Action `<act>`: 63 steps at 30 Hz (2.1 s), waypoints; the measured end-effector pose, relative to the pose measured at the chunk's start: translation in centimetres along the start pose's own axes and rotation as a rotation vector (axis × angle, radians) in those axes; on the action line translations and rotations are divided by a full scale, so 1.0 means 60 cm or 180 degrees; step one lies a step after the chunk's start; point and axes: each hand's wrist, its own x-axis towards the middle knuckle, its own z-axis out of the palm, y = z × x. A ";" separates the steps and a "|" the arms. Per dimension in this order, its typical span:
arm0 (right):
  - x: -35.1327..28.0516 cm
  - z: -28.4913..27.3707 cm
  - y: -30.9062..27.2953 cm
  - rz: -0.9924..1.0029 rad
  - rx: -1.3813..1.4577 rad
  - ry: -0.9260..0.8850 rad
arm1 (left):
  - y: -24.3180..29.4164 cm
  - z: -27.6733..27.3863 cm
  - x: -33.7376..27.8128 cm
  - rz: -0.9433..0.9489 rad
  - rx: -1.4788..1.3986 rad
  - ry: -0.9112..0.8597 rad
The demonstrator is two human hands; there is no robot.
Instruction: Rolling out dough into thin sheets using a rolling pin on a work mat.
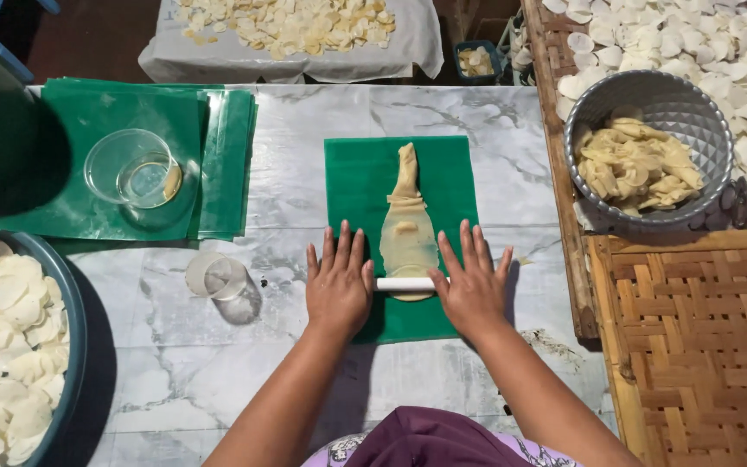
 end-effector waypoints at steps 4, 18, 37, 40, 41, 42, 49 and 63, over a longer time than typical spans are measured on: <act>0.118 0.012 0.018 0.0266 0.0118 -0.0150 | -0.001 -0.014 0.099 -0.0138 0.0001 0.0263; -0.081 0.000 0.006 -0.0225 0.0098 0.0270 | -0.009 0.051 -0.087 0.0373 0.0395 0.0701; 0.179 0.019 0.026 -0.0003 0.0253 0.0594 | -0.002 -0.033 0.163 -0.0168 0.0024 0.0422; 0.127 0.022 0.018 0.0107 0.0195 0.0065 | -0.005 -0.017 0.110 -0.0127 0.0061 0.0288; 0.107 0.021 0.016 0.0071 0.0127 0.0059 | -0.005 -0.008 0.093 -0.0121 0.0100 0.0248; 0.087 0.020 0.014 0.0036 0.0059 0.0053 | -0.006 0.001 0.074 -0.0114 0.0138 0.0208; -0.043 -0.005 0.015 -0.0299 0.0141 0.0173 | -0.018 0.050 -0.062 0.0075 0.0104 0.0364; 0.113 0.039 0.105 -0.0904 0.0903 0.0675 | -0.084 0.059 0.141 0.1005 -0.0277 0.1497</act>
